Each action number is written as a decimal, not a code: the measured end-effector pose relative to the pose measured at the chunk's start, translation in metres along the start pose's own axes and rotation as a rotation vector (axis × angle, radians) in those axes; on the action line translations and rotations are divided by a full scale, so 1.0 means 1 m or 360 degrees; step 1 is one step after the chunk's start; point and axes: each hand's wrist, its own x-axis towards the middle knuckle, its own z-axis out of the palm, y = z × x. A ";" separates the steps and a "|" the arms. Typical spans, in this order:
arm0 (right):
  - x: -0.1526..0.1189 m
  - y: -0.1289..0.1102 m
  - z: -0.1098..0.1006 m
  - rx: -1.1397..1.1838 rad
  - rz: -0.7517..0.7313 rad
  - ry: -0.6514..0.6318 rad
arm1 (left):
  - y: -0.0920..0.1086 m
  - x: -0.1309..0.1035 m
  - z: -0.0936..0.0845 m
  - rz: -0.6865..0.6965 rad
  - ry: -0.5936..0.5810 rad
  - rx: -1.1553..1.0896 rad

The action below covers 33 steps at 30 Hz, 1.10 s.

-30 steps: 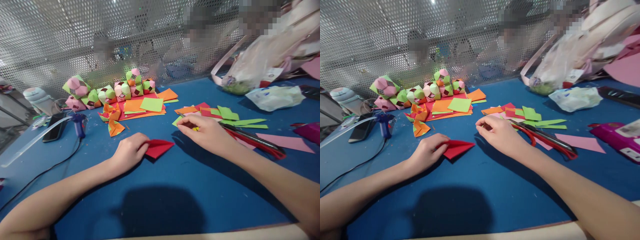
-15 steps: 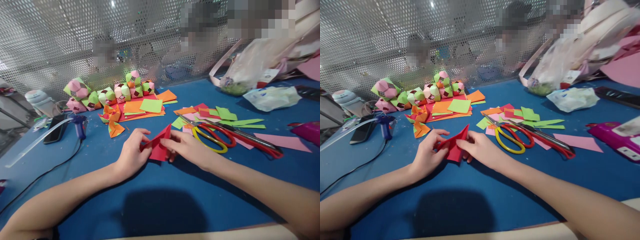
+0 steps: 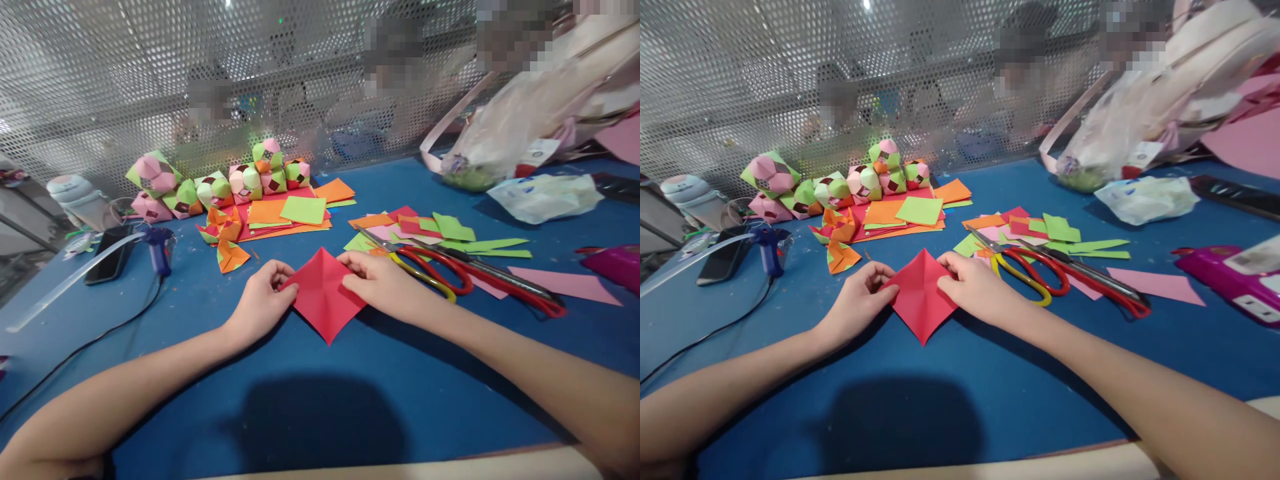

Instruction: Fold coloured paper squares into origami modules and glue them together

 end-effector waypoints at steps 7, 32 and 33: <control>-0.003 0.015 0.008 -0.0211 -0.0118 0.0017 | -0.007 0.000 -0.008 0.0200 -0.0057 0.0398; -0.015 0.029 0.015 -0.0491 -0.1174 -0.0054 | -0.013 0.011 -0.033 0.0621 -0.0528 0.0867; -0.015 0.031 0.015 -0.0525 -0.1266 -0.0063 | -0.014 0.013 -0.035 0.0648 -0.0561 0.0856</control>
